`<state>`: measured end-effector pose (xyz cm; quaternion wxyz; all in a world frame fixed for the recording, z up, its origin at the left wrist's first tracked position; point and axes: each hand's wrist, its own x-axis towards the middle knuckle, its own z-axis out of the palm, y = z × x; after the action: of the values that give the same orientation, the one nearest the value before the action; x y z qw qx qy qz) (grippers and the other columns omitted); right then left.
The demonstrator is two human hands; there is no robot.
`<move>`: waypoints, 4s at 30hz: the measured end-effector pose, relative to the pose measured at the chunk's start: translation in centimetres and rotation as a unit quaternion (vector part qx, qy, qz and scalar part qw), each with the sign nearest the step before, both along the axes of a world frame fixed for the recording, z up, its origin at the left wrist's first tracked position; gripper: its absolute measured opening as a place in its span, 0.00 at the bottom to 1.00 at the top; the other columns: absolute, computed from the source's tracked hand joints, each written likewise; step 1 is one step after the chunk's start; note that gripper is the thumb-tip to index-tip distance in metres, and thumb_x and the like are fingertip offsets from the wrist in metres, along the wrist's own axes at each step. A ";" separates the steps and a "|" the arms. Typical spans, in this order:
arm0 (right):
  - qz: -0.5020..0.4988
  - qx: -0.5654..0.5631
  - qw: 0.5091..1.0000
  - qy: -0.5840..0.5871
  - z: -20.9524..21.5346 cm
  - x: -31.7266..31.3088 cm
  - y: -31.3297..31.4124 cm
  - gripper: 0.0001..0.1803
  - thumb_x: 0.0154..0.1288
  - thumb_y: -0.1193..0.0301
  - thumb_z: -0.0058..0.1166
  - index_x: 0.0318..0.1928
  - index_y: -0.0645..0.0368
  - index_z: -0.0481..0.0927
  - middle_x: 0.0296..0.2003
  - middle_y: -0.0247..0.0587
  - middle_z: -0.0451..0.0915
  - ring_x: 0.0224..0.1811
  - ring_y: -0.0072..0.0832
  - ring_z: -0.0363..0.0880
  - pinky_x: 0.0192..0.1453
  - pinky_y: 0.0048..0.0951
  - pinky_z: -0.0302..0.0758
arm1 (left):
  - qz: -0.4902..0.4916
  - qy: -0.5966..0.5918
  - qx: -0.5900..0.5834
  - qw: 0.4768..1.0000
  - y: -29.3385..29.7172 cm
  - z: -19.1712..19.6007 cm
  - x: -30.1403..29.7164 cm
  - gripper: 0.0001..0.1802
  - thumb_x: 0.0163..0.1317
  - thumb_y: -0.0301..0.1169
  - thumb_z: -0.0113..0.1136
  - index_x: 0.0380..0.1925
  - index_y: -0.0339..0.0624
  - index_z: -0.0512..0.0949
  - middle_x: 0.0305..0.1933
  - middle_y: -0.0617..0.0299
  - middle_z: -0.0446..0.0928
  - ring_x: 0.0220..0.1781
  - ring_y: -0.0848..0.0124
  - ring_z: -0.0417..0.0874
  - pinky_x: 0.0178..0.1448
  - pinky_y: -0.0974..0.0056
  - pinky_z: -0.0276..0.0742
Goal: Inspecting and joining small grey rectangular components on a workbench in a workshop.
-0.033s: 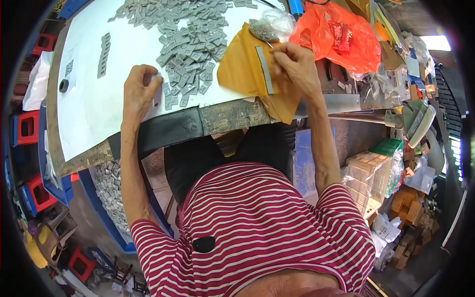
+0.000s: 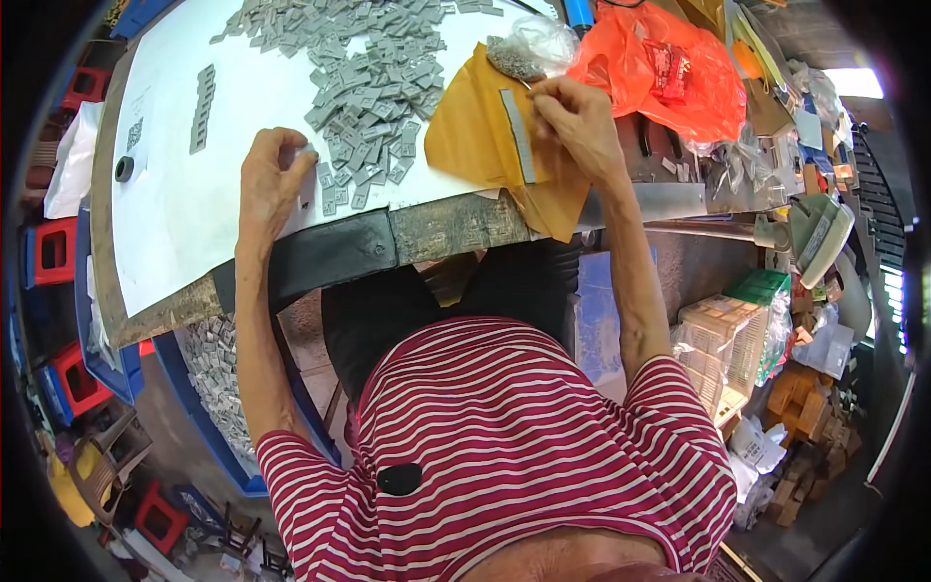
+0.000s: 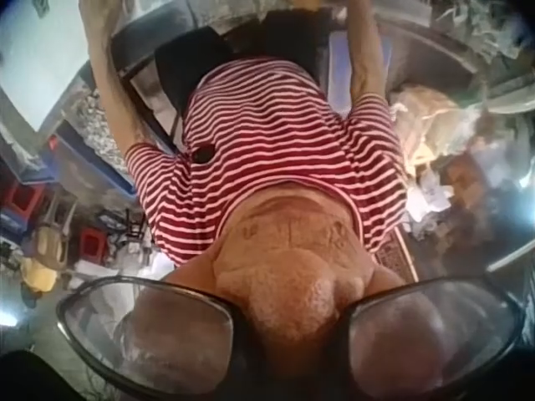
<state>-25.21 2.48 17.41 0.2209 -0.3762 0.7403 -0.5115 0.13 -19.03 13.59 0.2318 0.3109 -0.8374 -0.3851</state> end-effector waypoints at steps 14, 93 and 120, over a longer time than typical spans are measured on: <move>0.128 0.042 0.888 0.440 -3.2 -2.8 -2.6 0.07 0.55 0.74 0.49 0.34 0.62 0.72 0.30 0.48 0.71 0.30 0.46 0.74 0.33 0.39 0.72 | 0.045 0.103 0.143 0.983 1.0 0.5 2.3 0.05 0.51 0.22 0.56 0.29 0.36 0.72 0.24 0.71 0.67 0.25 0.84 0.64 0.29 0.78 0.61; 0.134 0.057 0.977 -0.156 0.6 10.4 -3.1 0.06 0.57 0.74 0.48 0.28 0.66 0.71 0.18 0.31 0.70 0.17 0.15 0.69 0.21 0.16 0.66 | 0.021 0.292 0.341 0.893 10.6 1.9 -3.1 0.13 0.52 0.18 0.57 0.39 0.31 0.70 0.27 0.64 0.73 0.27 0.82 0.74 0.31 0.80 0.71; 0.087 0.015 0.962 -0.258 1.6 11.4 -1.9 0.08 0.58 0.72 0.50 0.26 0.63 0.73 0.17 0.29 0.71 0.15 0.11 0.65 0.18 0.13 0.58 | 0.035 0.323 0.313 0.892 10.6 1.5 -2.1 0.05 0.52 0.16 0.52 0.27 0.34 0.75 0.29 0.64 0.75 0.31 0.79 0.76 0.36 0.76 0.72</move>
<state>-13.79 0.61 18.97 0.4539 -0.2913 0.6301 -0.5586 -1.93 -8.39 15.05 0.3937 0.2546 -0.5410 -0.6982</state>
